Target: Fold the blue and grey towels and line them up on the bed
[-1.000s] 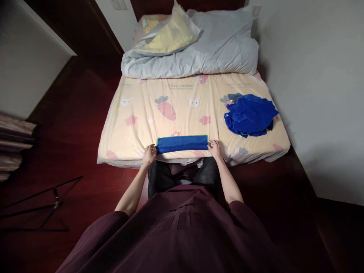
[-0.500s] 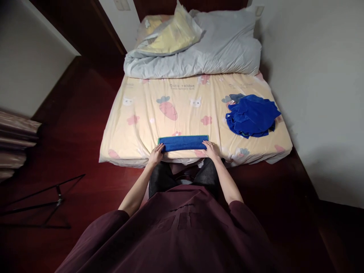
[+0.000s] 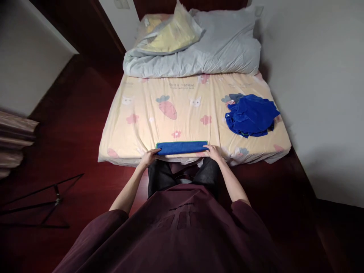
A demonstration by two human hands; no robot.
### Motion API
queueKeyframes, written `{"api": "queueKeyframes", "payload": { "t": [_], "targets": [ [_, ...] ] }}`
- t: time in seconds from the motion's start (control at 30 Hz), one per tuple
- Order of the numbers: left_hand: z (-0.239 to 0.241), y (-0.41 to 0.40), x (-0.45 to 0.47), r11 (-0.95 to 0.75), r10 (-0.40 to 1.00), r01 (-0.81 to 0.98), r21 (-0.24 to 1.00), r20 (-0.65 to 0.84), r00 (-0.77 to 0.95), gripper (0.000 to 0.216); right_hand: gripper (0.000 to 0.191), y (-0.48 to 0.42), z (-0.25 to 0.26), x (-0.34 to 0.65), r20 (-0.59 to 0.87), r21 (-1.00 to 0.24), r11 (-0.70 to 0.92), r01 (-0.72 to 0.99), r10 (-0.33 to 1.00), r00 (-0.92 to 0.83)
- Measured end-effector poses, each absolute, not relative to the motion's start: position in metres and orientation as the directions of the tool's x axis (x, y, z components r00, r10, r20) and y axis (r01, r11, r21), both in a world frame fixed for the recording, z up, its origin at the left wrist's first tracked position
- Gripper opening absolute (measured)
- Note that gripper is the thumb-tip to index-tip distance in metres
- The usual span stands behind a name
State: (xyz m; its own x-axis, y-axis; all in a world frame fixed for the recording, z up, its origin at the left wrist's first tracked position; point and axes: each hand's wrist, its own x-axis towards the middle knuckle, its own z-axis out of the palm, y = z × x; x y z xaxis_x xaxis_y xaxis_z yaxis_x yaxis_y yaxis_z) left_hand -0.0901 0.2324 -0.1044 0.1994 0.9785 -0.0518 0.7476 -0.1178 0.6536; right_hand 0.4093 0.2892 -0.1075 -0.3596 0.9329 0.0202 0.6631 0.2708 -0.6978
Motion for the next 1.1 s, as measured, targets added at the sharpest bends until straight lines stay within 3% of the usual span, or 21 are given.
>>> {"api": "queueKeyframes", "payload": {
  "t": [0.2, 0.37, 0.53, 0.73, 0.93, 1.1],
  "targets": [
    [-0.110, 0.226, -0.088, 0.141, 0.988, 0.549, 0.824, -0.154, -0.022, 0.052, 0.032, 0.285, -0.119, 0.399, -0.055, -0.906, -0.007, 0.423, 0.993, -0.101],
    [-0.101, 0.234, -0.083, 0.206, 0.977, 0.453, 0.867, -0.158, -0.142, 0.050, 0.046, 0.295, -0.113, 0.391, -0.093, -0.957, -0.105, 0.271, 0.994, 0.057],
    [-0.099, 0.240, -0.081, 0.233, 0.963, 0.401, 0.886, -0.154, -0.220, 0.052, 0.052, 0.298, -0.112, 0.392, -0.106, -0.970, -0.121, 0.213, 0.991, 0.081],
    [-0.108, 0.248, -0.082, 0.366, 0.914, 0.365, 0.856, -0.258, -0.311, 0.057, 0.054, 0.298, -0.113, 0.393, -0.154, -0.958, -0.168, 0.230, 0.985, 0.078],
    [-0.110, 0.255, -0.083, 0.440, 0.883, 0.456, 0.774, -0.280, -0.376, 0.049, 0.050, 0.300, -0.112, 0.392, -0.161, -0.943, -0.186, 0.276, 0.981, 0.111],
    [-0.109, 0.263, -0.080, 0.443, 0.880, 0.529, 0.724, -0.239, -0.411, 0.042, 0.036, 0.302, -0.110, 0.393, -0.117, -0.875, -0.144, 0.463, 0.989, 0.087]
  ]
}}
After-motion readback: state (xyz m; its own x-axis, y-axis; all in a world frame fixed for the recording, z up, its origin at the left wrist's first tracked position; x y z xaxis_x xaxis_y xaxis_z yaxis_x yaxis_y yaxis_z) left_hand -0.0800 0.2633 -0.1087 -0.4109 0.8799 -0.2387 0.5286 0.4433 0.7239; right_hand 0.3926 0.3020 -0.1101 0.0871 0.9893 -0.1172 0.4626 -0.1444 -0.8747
